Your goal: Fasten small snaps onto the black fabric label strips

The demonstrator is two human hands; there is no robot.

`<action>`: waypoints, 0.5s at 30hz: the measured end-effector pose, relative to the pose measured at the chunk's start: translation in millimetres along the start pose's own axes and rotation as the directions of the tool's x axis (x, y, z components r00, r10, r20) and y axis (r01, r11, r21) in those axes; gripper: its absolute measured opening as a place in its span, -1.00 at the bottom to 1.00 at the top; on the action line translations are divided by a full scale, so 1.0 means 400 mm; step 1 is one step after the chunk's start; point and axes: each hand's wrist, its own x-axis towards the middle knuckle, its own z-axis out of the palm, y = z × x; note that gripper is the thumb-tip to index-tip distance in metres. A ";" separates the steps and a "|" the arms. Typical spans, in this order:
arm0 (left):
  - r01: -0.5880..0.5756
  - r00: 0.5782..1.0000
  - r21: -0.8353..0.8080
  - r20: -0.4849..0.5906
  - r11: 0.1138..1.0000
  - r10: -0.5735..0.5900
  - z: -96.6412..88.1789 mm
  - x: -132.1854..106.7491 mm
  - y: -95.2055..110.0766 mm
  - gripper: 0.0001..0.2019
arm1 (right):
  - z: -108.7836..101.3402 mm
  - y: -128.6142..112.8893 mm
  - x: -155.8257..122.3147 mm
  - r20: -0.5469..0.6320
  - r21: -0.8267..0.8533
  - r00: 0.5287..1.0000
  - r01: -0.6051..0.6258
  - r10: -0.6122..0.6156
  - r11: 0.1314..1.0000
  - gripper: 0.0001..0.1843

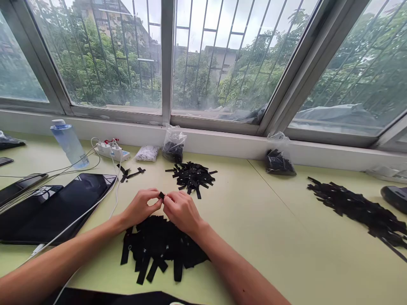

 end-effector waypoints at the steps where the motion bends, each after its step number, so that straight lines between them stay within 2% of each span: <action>1: 0.001 1.000 0.004 0.002 1.000 -0.001 0.000 0.000 0.000 -0.78 | 0.002 -0.001 -0.002 0.014 -0.007 1.000 0.002 -0.002 1.000 -0.81; 8: 0.013 1.000 -0.005 0.012 1.000 -0.012 -0.002 -0.001 0.004 -0.76 | 0.021 -0.003 -0.007 0.060 -0.049 0.998 0.028 -0.025 0.998 -0.80; 15: 0.001 1.000 -0.019 0.004 1.000 -0.001 0.001 0.000 0.004 -0.80 | 0.027 -0.005 -0.001 0.029 -0.036 1.000 -0.003 0.005 0.999 -0.81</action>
